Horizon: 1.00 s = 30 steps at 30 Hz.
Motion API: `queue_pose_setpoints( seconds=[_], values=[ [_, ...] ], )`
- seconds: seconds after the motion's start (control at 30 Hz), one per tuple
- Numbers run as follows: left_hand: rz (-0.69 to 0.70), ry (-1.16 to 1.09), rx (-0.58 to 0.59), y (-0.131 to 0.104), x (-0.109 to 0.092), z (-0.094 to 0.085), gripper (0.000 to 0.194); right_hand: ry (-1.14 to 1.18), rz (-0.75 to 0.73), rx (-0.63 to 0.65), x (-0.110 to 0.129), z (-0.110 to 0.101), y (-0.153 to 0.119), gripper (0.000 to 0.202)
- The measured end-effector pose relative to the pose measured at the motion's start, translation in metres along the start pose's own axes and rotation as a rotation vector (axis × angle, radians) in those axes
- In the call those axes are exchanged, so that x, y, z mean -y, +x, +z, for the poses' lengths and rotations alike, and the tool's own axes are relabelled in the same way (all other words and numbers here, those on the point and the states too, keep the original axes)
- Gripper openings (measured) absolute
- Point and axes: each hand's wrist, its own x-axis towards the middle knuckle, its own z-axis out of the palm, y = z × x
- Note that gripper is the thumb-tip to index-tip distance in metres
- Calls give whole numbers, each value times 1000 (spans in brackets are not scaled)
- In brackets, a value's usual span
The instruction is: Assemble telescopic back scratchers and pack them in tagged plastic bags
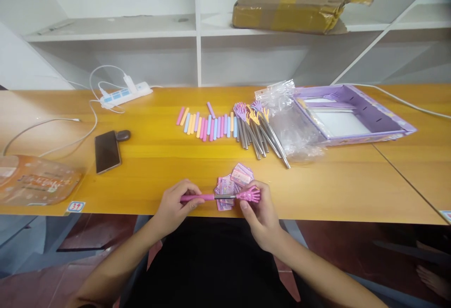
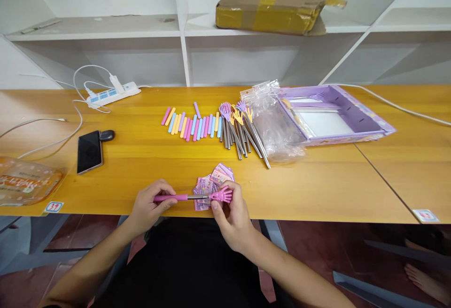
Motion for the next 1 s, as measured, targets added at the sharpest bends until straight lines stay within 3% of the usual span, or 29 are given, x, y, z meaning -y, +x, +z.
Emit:
queue_pose_setpoints(
  seconds=[0.37,0.53,0.63,0.73,0.83,1.0],
  values=[
    [-11,-7,-3,-1,5,-2,28,23,74,76,6,12,2,25],
    [0,-4,103,0,3,-2,39,-202,72,128,6,-10,15,23],
    [3,10,115,0,1,-1,24,-447,60,154,6,-25,21,28],
    [6,14,99,0,0,-2,17,-653,8,144,3,-33,23,42],
    [-10,18,97,0,0,-3,16,-673,-68,110,-4,-35,24,53],
    [-11,54,87,-3,1,0,15,-560,-292,81,-12,-37,30,39]
  ],
)
